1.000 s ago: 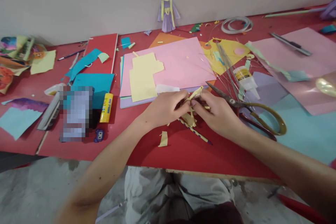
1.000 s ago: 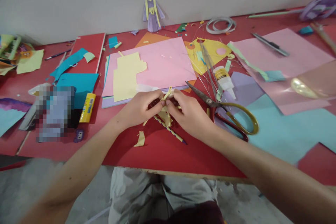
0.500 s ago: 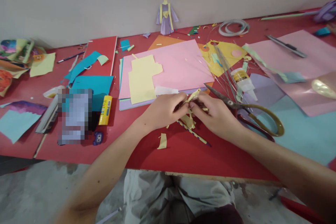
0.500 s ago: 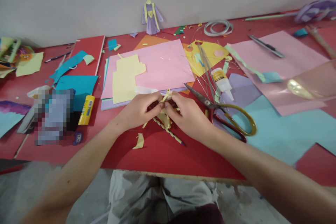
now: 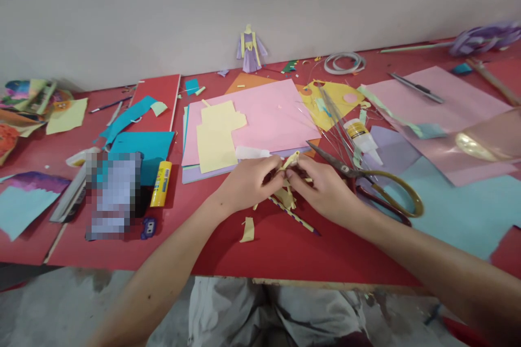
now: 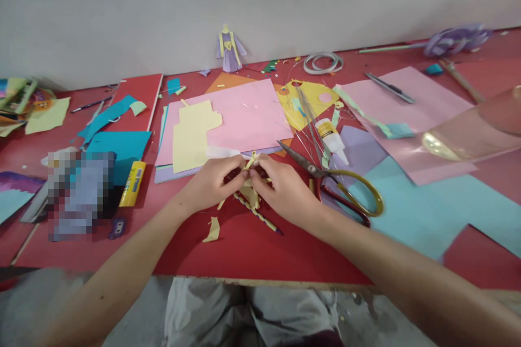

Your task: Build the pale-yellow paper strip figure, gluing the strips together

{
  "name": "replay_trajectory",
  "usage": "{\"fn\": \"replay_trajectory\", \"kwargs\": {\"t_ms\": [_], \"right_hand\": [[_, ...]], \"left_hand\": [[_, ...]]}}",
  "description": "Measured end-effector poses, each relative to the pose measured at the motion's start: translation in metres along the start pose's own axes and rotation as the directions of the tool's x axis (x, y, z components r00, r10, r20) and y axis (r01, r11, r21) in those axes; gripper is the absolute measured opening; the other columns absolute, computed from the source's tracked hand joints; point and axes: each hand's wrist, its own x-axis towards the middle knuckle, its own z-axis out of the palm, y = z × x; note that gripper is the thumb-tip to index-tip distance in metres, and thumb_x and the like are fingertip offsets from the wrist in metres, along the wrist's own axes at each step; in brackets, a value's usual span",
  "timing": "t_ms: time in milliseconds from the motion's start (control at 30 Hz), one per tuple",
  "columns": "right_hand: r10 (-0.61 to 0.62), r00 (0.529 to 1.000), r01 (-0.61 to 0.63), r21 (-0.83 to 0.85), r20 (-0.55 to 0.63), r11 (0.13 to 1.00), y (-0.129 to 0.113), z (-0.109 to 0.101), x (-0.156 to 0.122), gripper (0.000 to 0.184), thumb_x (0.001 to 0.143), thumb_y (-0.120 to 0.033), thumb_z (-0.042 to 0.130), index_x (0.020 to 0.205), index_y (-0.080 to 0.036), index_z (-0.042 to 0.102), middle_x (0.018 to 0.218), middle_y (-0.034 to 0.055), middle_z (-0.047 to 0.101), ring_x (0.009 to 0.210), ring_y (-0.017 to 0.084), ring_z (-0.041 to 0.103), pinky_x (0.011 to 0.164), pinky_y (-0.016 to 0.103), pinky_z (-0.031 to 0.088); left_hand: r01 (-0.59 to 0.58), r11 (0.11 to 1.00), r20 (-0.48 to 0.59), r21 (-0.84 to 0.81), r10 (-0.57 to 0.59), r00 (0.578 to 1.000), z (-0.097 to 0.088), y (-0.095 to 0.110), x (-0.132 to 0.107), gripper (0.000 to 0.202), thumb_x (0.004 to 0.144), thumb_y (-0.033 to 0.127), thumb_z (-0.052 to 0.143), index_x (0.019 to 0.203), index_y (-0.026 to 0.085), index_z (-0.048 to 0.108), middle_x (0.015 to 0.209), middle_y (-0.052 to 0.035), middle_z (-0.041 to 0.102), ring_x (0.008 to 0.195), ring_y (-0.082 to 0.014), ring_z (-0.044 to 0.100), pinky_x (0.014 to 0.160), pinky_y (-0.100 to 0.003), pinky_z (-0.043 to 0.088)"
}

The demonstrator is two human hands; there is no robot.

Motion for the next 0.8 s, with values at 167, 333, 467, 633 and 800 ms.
{"fn": "replay_trajectory", "kwargs": {"t_ms": [167, 333, 467, 633, 800], "right_hand": [[-0.006, 1.0, 0.006, -0.016, -0.004, 1.0, -0.0003, -0.0003, 0.0005, 0.014, 0.092, -0.023, 0.044, 0.08, -0.021, 0.051, 0.072, 0.0001, 0.06, 0.063, 0.014, 0.055, 0.056, 0.023, 0.039], [-0.006, 1.0, 0.006, -0.014, 0.0, 1.0, -0.0003, -0.0004, 0.0, 0.012, 0.092, -0.022, 0.044, 0.082, -0.021, 0.051, 0.074, 0.0001, 0.061, 0.065, 0.014, 0.056, 0.057, 0.022, 0.04], [-0.013, 1.0, 0.013, -0.013, -0.003, 1.0, 0.0001, 0.0002, 0.0005, 0.012, 0.092, -0.021, 0.045, 0.083, -0.02, 0.052, 0.075, 0.0005, 0.062, 0.066, 0.014, 0.057, 0.058, 0.022, 0.04], [-0.028, 1.0, 0.028, -0.017, -0.01, 0.999, 0.0001, 0.0005, 0.0004, 0.012, 0.091, -0.021, 0.045, 0.082, -0.02, 0.052, 0.073, 0.0004, 0.061, 0.064, 0.013, 0.056, 0.057, 0.022, 0.04], [-0.021, 1.0, 0.021, -0.012, -0.006, 1.0, 0.0005, 0.0001, 0.0005, 0.012, 0.091, -0.02, 0.045, 0.082, -0.02, 0.052, 0.073, 0.0, 0.061, 0.064, 0.013, 0.056, 0.056, 0.021, 0.039]], "left_hand": [[-0.001, 1.0, 0.009, 0.004, 0.001, 1.0, -0.0002, -0.0003, -0.0006, 0.018, 0.089, 0.027, 0.046, 0.074, 0.019, 0.041, 0.065, 0.0039, 0.047, 0.059, -0.01, 0.045, 0.056, -0.024, 0.028], [-0.004, 1.0, 0.005, 0.005, 0.004, 1.0, -0.0002, 0.0001, 0.0008, 0.019, 0.089, 0.027, 0.046, 0.073, 0.019, 0.039, 0.063, 0.0043, 0.045, 0.057, -0.0097, 0.042, 0.055, -0.024, 0.027], [-0.004, 1.0, 0.006, 0.005, 0.004, 1.0, -0.0005, 0.0, 0.0003, 0.02, 0.089, 0.026, 0.046, 0.072, 0.019, 0.037, 0.063, 0.0045, 0.044, 0.057, -0.0092, 0.041, 0.055, -0.024, 0.026], [-0.007, 1.0, 0.008, 0.018, 0.007, 1.0, -0.0006, -0.0006, -0.001, 0.018, 0.089, 0.026, 0.046, 0.073, 0.019, 0.039, 0.064, 0.0042, 0.045, 0.058, -0.0094, 0.042, 0.055, -0.023, 0.027], [-0.016, 0.999, -0.005, 0.037, 0.016, 1.0, 0.0001, 0.0005, 0.0, 0.019, 0.089, 0.025, 0.046, 0.072, 0.019, 0.038, 0.063, 0.0044, 0.044, 0.057, -0.0093, 0.042, 0.055, -0.023, 0.027]]}}
